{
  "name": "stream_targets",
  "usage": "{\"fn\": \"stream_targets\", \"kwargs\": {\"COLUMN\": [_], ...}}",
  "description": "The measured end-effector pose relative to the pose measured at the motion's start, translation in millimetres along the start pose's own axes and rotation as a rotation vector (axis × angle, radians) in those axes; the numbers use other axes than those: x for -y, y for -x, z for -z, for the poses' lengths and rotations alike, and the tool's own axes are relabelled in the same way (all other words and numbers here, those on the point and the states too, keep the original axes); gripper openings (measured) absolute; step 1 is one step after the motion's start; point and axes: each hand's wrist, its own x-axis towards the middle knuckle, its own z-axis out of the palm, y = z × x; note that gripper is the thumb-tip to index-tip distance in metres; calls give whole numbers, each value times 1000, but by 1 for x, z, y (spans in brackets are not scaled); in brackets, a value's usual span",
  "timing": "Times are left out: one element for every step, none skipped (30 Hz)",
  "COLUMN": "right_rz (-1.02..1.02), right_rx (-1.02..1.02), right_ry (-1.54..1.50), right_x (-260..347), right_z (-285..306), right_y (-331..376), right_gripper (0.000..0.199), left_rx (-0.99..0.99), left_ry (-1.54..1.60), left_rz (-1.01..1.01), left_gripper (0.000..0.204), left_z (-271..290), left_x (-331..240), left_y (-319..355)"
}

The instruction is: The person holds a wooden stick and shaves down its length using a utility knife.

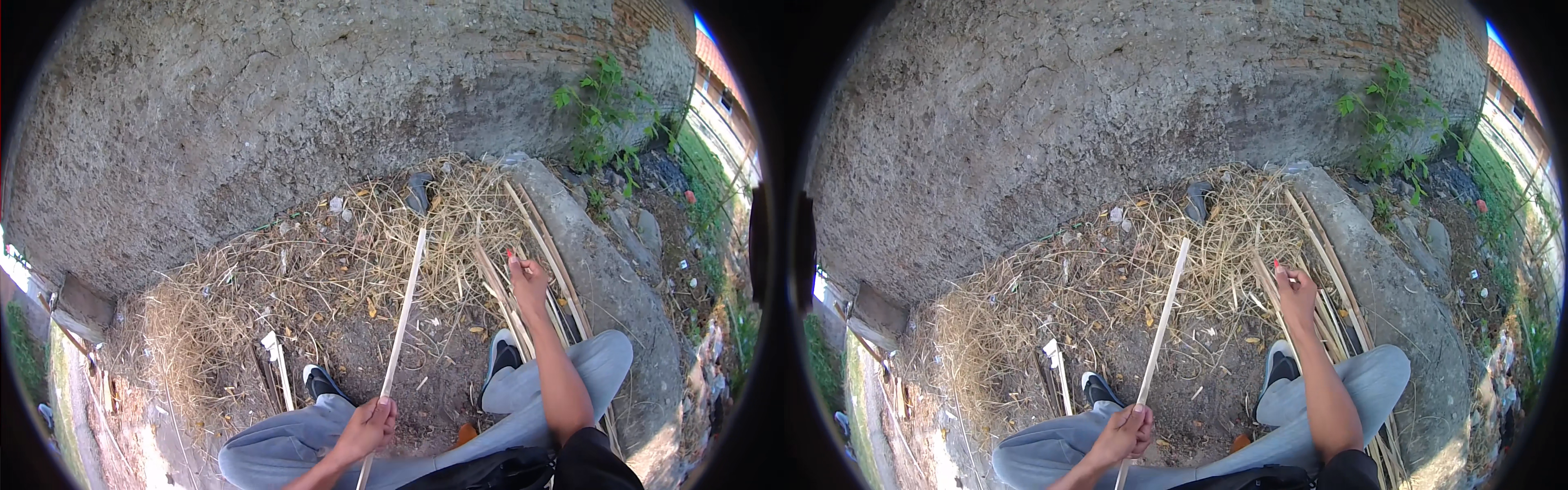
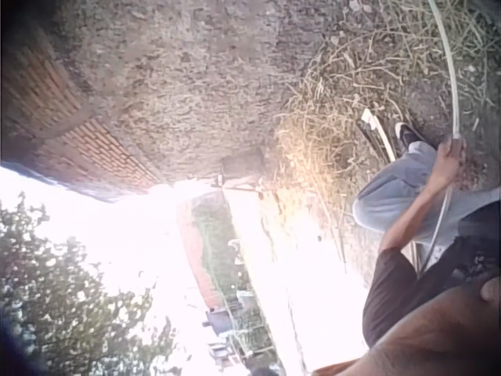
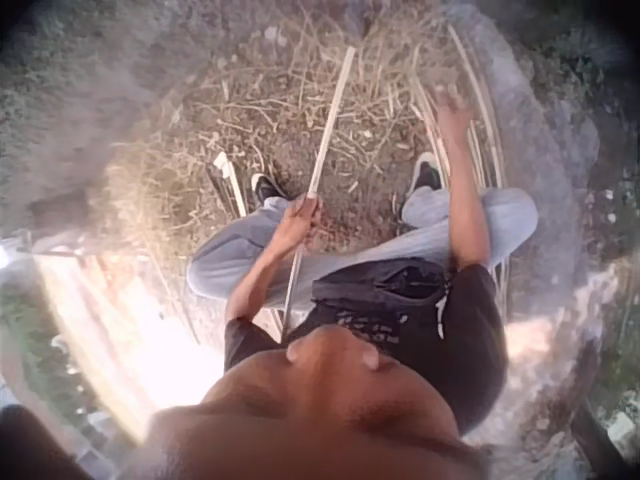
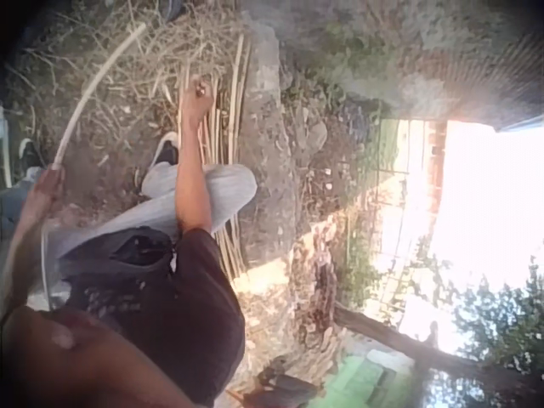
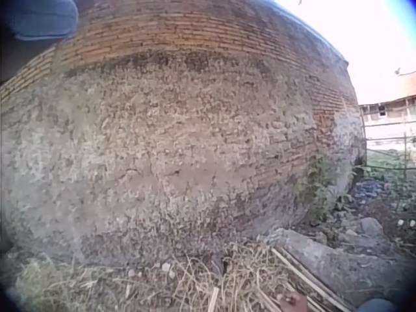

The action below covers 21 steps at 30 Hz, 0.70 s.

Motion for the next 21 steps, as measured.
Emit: {"fn": "stream_targets", "kwargs": {"right_rz": [2,-13,-28,-26,3,31,104,178,181,299,417,416,479,542,542,532,522,525,596,667,670], "right_rx": [11,65,115,119,214,312,357,401,400,471,542,534,536,537,537,565,593,590,531,471,469], "right_ry": [3,6,7,8,60,111,198,283,284,406,527,529,628,728,726,780,834,835,865,894,894], "right_x": [4,7,13,17,21,26,33,40,51,60,63,60,56,54,55,58,61,61,59,60,63], "right_z": [-10,-17,-26,-33,-39,-47,-53,-58,-59,-61,-62,-61,-61,-61,-61,-60,-59,-59,-59,-60,-61], "right_y": [11,22,34,44,54,66,79,93,105,116,123,126,127,127,125,122,118,114,108,104,102], "right_gripper": [21,22,23,23,25,27,30,33,33,32,32,32,31,30,30,28,26,26,25,24,24], "left_rx": [15,31,28,17,6,0,3,6,7,18,29,35,47,59,58,43,29,31,9,-14,-13], "left_ry": [25,51,56,7,-43,-41,-16,8,9,29,50,46,68,90,88,98,107,106,58,10,10], "left_rz": [23,47,43,-9,-60,-62,-54,-46,-49,-49,-50,-48,-34,-19,-19,-17,-15,-18,-56,-94,-97], "left_gripper": [34,32,32,34,36,36,36,35,35,35,35,35,35,35,35,34,34,34,33,32,32], "left_z": [9,12,11,9,7,7,8,10,10,11,12,11,11,11,11,9,8,6,5,3,2], "left_x": [-3,-4,-4,-4,-4,-2,1,3,5,7,8,8,8,8,9,11,13,14,16,18,20], "left_y": [-5,-7,-7,-6,-6,-6,-8,-10,-13,-15,-17,-17,-18,-19,-18,-18,-18,-18,-18,-19,-19]}}
